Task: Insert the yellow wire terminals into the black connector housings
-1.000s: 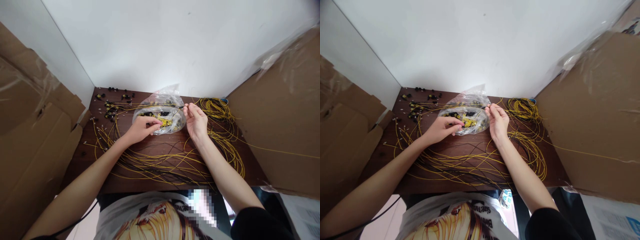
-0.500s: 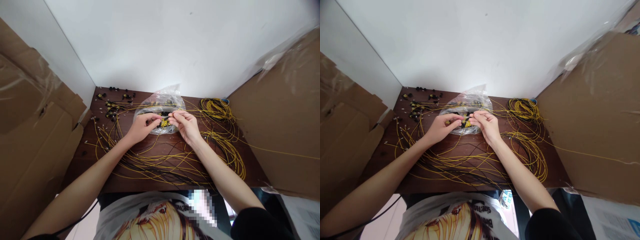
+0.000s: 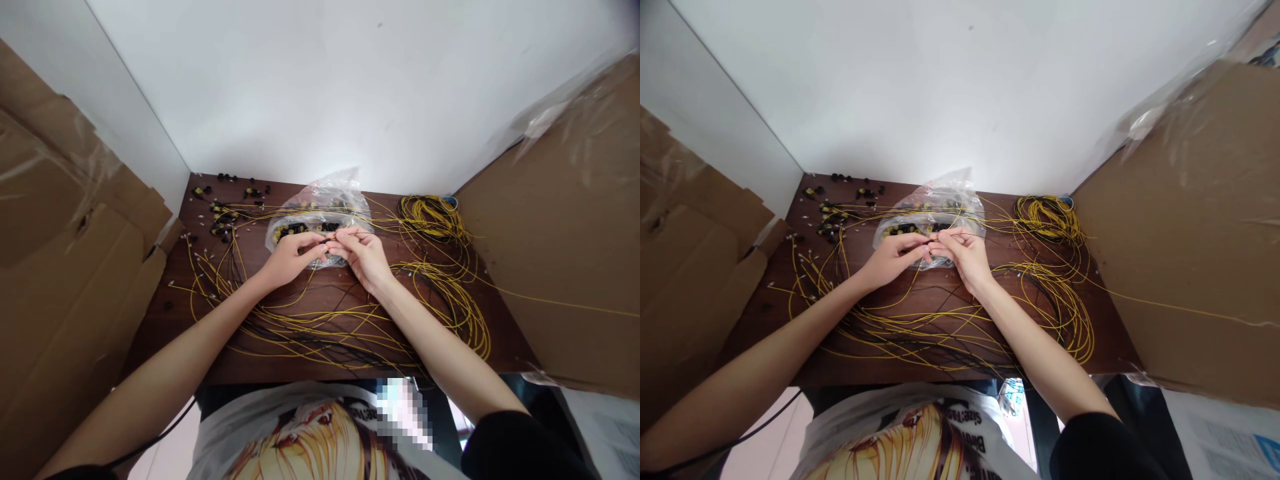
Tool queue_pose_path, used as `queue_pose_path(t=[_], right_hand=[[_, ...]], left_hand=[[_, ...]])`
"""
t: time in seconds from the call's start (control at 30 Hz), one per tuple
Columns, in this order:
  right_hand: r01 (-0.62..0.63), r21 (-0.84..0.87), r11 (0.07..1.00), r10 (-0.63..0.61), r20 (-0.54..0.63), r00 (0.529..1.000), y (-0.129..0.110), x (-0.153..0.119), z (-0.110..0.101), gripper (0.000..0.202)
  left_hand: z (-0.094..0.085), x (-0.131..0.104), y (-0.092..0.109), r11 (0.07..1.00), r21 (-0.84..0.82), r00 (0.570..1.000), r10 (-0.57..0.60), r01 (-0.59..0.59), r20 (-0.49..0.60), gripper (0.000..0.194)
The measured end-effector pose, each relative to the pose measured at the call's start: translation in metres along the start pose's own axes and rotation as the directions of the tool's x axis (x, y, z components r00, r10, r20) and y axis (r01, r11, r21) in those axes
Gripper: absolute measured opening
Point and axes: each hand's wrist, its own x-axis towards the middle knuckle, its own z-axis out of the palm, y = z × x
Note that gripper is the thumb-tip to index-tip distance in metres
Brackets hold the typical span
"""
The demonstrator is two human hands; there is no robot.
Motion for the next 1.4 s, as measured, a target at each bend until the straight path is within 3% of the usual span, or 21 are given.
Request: queue_pose_path(t=[0.4, 0.67, 0.77, 0.9, 1.13, 1.4], right_hand=[[0.003, -0.031, 1.000, -0.003, 0.003, 1.000, 0.002, 0.003, -0.002, 0.033], [0.017, -0.061, 0.998, -0.014, 0.049, 0.999, 0.007, 0.004, -0.005, 0.029], [0.057, -0.089, 0.994, -0.052, 0.059, 0.997, 0.009, 0.005, -0.007, 0.025], [0.096, -0.067, 0.993, -0.098, -0.017, 0.995, 0.010, 0.008, -0.008, 0.024], [0.205, -0.115, 0.972, -0.216, -0.099, 0.971, 0.014, 0.013, -0.009, 0.024], [0.230, -0.154, 0.961, -0.252, -0.148, 0.956, 0.015, 0.016, -0.014, 0.027]], left_hand=[[-0.003, 0.000, 0.000, 0.995, 0.099, 1.000, 0.010, -0.013, 0.030, 0.031], [-0.004, 0.001, 0.005, 0.995, 0.094, 0.999, -0.043, 0.040, 0.023, 0.034], [-0.003, 0.001, 0.003, 0.997, 0.040, 0.997, -0.072, 0.071, 0.026, 0.031], [-0.004, 0.002, 0.002, 0.991, -0.066, 0.991, -0.116, 0.120, 0.063, 0.031], [-0.009, 0.003, 0.005, 0.937, -0.198, 0.957, -0.271, 0.287, 0.105, 0.039], [-0.015, 0.004, 0.000, 0.873, -0.371, 0.948, -0.279, 0.317, 0.153, 0.042]])
